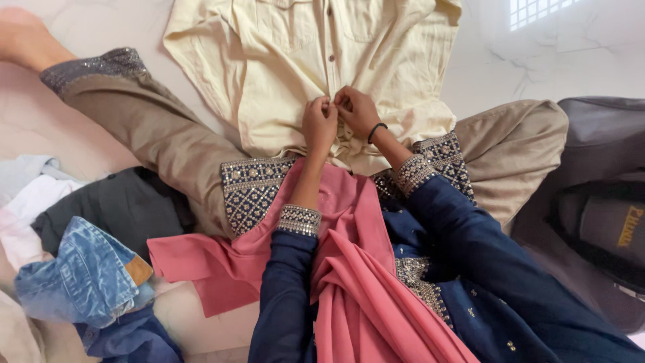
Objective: The person buttons a light-colored long-sleeve shirt while sitting on the floor.
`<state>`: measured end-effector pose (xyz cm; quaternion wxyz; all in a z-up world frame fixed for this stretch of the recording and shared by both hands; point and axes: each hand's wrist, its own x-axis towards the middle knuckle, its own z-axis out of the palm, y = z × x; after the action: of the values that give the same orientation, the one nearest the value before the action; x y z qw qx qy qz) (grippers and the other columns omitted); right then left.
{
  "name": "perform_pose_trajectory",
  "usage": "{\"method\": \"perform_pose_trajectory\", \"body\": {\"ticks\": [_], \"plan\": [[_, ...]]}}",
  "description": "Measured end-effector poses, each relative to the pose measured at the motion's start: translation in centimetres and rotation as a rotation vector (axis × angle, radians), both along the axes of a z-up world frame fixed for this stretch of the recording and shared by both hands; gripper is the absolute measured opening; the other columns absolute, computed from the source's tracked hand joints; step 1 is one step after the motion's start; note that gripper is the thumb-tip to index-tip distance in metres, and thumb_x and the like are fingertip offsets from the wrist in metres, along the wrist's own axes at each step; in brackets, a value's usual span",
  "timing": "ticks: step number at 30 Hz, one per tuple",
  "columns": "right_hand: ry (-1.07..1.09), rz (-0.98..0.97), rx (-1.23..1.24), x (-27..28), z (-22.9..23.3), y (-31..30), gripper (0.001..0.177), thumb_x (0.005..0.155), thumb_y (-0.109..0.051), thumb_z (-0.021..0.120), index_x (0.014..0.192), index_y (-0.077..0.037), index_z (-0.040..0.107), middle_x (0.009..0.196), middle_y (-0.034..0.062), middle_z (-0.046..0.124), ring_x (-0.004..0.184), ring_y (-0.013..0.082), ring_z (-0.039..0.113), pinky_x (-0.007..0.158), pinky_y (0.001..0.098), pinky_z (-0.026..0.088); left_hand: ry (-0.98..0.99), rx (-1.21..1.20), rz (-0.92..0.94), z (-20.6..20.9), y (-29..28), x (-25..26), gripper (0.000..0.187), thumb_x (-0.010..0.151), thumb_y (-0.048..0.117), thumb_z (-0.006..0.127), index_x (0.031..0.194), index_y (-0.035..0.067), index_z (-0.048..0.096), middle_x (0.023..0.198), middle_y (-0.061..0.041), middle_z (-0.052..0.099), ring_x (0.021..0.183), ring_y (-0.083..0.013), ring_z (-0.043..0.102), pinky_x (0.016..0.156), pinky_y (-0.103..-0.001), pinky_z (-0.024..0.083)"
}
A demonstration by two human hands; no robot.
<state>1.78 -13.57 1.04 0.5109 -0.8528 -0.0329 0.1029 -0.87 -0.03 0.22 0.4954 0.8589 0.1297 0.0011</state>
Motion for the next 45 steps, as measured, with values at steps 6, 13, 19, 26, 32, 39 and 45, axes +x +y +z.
{"method": "perform_pose_trajectory", "body": {"ticks": [6,13,19,26,32,39,45], "plan": [[0.038,-0.037,0.13,-3.4,-0.8,-2.5,0.016,0.09,-0.01,0.078,0.099,-0.004,0.066,0.08,0.0014,0.067,0.068,0.0074,0.058,0.062,0.0256,0.049,0.079,-0.213,-0.077,1.3,-0.4,-1.8,0.019,0.091,0.017,0.07,0.099,-0.001,0.07,0.084,-0.012,0.075,0.071,-0.0208,0.073,0.065,-0.034,0.058],[0.113,0.071,0.117,-3.6,-1.6,-3.5,0.013,0.089,-0.012,0.079,0.094,-0.003,0.072,0.076,0.0027,0.07,0.067,0.0093,0.063,0.063,0.0252,0.051,0.098,-0.2,-0.091,1.3,-0.3,-3.1,0.02,0.09,0.018,0.071,0.097,-0.001,0.071,0.082,-0.012,0.076,0.071,-0.0194,0.073,0.066,-0.033,0.057],[0.135,0.117,0.139,-5.2,-0.2,-3.8,0.012,0.085,-0.011,0.077,0.092,-0.004,0.071,0.078,0.0038,0.069,0.07,0.0121,0.066,0.066,0.0272,0.054,0.106,-0.122,-0.085,1.5,-0.5,-5.4,0.026,0.091,0.025,0.069,0.096,-0.001,0.072,0.081,-0.012,0.075,0.071,-0.0191,0.071,0.069,-0.034,0.055],[0.011,0.034,0.041,-5.9,1.8,-2.3,0.013,0.084,-0.013,0.077,0.092,-0.005,0.071,0.089,0.0087,0.065,0.08,0.0212,0.069,0.074,0.0332,0.054,0.172,-0.245,-0.028,1.4,-0.3,-5.3,0.027,0.092,0.025,0.069,0.092,-0.002,0.071,0.079,-0.013,0.074,0.071,-0.02,0.069,0.07,-0.034,0.054],[-0.02,-0.136,-0.147,-7.0,0.5,-1.1,0.015,0.084,-0.018,0.077,0.09,-0.005,0.075,0.089,0.0105,0.07,0.08,0.0238,0.068,0.071,0.035,0.052,0.1,-0.147,-0.004,2.5,-1.1,-5.8,0.021,0.092,0.019,0.068,0.096,-0.001,0.068,0.08,-0.013,0.074,0.07,-0.022,0.071,0.067,-0.034,0.055],[0.283,-0.264,0.292,-7.2,-3.6,-2.4,0.03,0.1,-0.026,0.066,0.093,0.001,0.076,0.076,0.0047,0.073,0.067,0.0078,0.062,0.06,0.0274,0.048,-0.141,-0.089,-0.093,2.4,-1.7,-6.2,0.009,0.094,0.007,0.067,0.1,0.0,0.066,0.087,-0.013,0.072,0.074,-0.0224,0.072,0.067,-0.034,0.057],[0.223,-0.334,0.301,-6.2,-1.4,-2.1,0.031,0.103,-0.027,0.068,0.094,0.002,0.074,0.08,0.0044,0.071,0.067,0.0099,0.061,0.059,0.0251,0.046,-0.01,-0.205,-0.109,3.7,-1.8,-5.0,0.011,0.089,0.01,0.071,0.096,0.002,0.068,0.082,-0.01,0.073,0.069,-0.0209,0.073,0.064,-0.034,0.058]]}}
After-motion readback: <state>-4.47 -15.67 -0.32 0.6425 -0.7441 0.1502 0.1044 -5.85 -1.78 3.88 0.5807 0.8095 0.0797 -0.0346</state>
